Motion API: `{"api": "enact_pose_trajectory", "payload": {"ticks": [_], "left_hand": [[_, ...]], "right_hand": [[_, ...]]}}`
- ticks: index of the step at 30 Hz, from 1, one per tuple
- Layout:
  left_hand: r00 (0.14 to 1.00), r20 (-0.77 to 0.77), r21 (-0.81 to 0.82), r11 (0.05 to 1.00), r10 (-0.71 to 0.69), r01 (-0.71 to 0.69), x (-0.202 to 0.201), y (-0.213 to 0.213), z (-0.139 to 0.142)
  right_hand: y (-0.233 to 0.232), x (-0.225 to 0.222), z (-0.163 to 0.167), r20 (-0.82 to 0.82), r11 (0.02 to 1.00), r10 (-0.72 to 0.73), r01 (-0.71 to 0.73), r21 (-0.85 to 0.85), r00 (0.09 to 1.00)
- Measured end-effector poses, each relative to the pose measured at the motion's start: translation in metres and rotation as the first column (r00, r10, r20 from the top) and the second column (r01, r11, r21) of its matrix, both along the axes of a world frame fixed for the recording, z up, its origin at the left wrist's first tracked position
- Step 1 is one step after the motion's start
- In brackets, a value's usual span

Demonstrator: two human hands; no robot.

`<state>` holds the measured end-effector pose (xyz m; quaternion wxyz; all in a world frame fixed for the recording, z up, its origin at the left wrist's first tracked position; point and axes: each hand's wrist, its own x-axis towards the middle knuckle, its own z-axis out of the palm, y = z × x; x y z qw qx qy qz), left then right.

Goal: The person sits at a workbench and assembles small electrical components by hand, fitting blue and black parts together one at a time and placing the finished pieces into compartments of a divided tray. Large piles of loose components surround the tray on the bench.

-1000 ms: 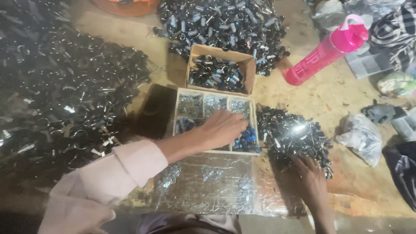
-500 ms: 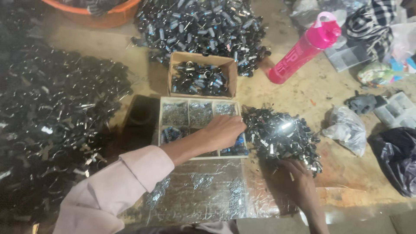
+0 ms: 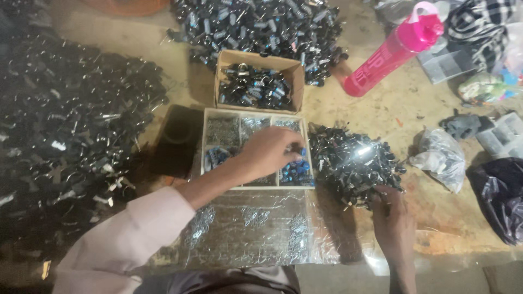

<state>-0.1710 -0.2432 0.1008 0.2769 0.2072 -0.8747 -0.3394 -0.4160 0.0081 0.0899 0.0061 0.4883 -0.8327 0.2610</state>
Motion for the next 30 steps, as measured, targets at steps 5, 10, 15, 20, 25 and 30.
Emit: {"api": "enact_pose_trajectory", "payload": {"ticks": [5,10,15,20,25,30], "left_hand": [[0.991,-0.008,0.216,0.968,0.133,-0.128,0.071,0.01,0.018],[0.963,-0.033,0.269,0.93,0.269,-0.25,0.115,0.032,0.021],[0.929,-0.161,0.362,0.896,0.333,-0.258,0.124,0.041,0.004],[0.89,-0.273,0.512,0.838,0.366,-0.188,0.114,0.039,-0.024],[0.869,-0.316,0.558,0.815,0.38,-0.153,0.111,0.04,-0.039],[0.851,-0.363,0.574,0.811,0.38,-0.117,0.114,0.043,-0.042]], "right_hand": [[-0.011,0.03,0.004,0.172,0.998,0.057,-0.058,0.0,0.983],[-0.036,0.074,-0.018,0.679,0.963,0.26,-0.241,-0.125,0.687],[-0.056,0.108,-0.022,0.48,0.917,0.399,-0.352,-0.188,0.782],[-0.056,0.109,-0.014,0.151,0.822,0.569,-0.565,-0.077,0.808],[-0.057,0.108,-0.013,-0.012,0.802,0.595,-0.595,-0.049,0.804],[-0.049,0.126,-0.005,-0.17,0.801,0.596,-0.567,0.194,0.785]]}}
